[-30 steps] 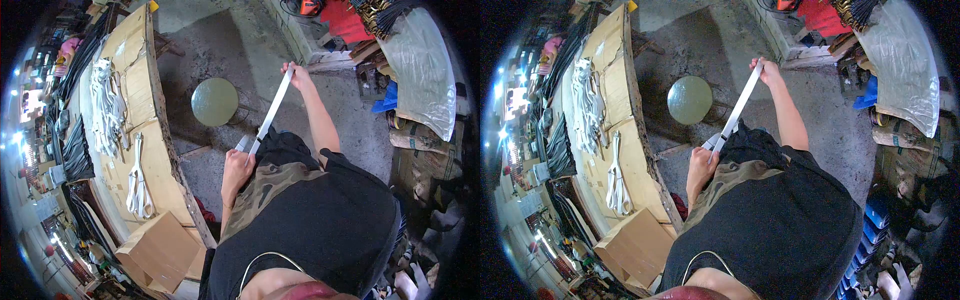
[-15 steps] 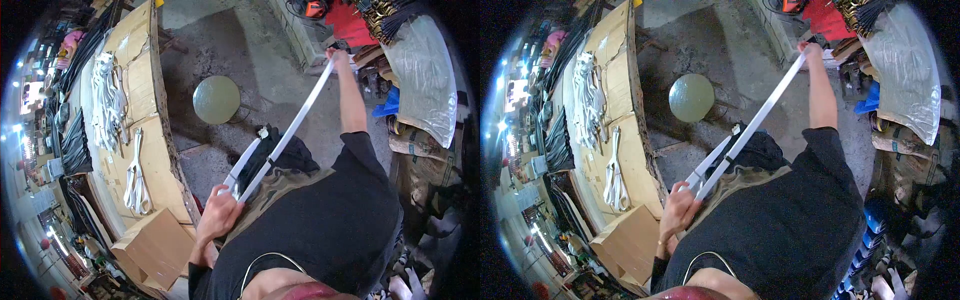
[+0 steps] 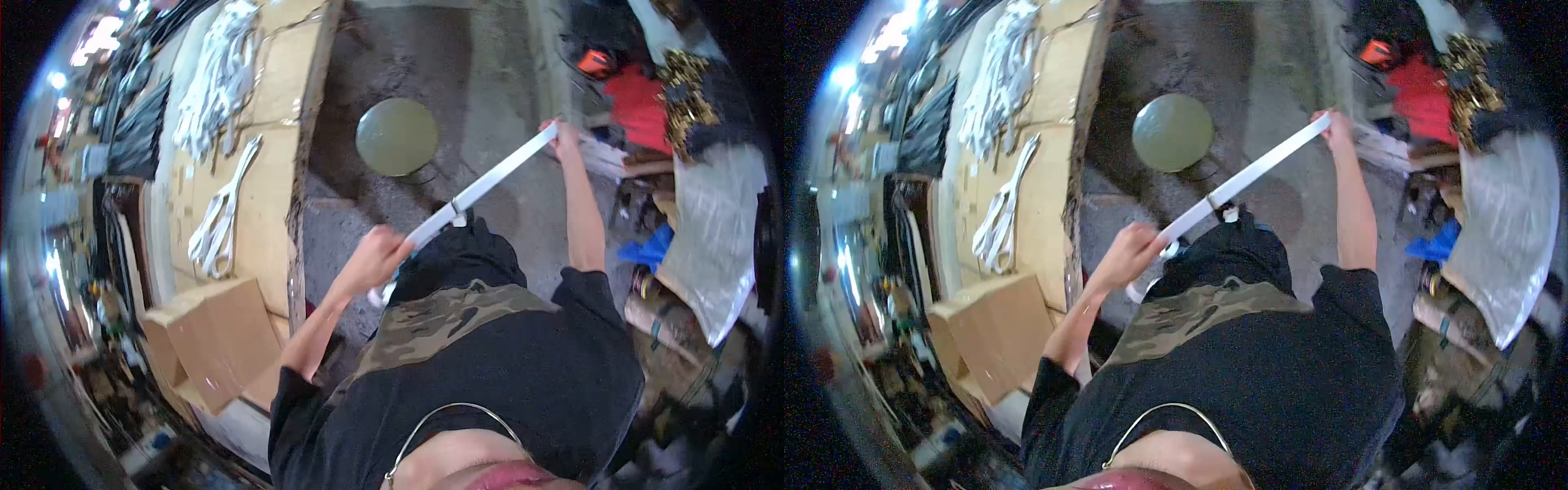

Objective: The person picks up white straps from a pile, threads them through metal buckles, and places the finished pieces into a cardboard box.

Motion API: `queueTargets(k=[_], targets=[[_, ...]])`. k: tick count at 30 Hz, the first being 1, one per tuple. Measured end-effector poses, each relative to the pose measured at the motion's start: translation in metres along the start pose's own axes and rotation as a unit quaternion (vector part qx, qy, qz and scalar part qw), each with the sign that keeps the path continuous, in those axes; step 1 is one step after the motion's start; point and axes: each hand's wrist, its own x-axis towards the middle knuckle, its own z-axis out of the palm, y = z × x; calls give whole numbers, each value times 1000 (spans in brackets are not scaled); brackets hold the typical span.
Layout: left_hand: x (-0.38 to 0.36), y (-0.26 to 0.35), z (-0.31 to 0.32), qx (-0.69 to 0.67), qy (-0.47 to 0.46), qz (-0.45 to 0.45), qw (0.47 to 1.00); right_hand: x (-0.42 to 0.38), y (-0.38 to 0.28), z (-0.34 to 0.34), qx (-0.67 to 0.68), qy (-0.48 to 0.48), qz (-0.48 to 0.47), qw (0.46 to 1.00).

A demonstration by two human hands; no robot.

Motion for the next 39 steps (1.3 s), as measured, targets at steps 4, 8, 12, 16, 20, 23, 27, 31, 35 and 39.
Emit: queueTargets(k=[4,8,12,16,20,23,27,31,35,39], targets=[[61,-35,37,-224,77,-168,957,-43,37,98,-385,-106,-165,902],[86,-59,35,-382,158,-226,882,-120,18,140,-440,-70,-359,820],[104,-62,34,-604,276,-162,730,-257,-3,160,-434,-431,-220,760],[107,-72,37,-660,292,-100,685,-275,15,172,-521,-407,-228,715],[63,-46,11,-346,384,-150,843,-281,-34,193,-531,-471,-228,666],[42,-38,3,-89,470,-70,875,-293,-60,216,-548,-517,-239,613],[48,-33,12,-257,448,132,846,-333,-88,253,-464,-648,-152,584],[62,-67,38,-372,452,65,808,-352,-127,274,-406,-644,-153,630],[27,-98,44,-273,449,5,851,-343,-186,287,-209,-580,-198,762],[-64,-157,-23,-175,349,-65,918,-290,-200,298,-351,-547,-343,678]])
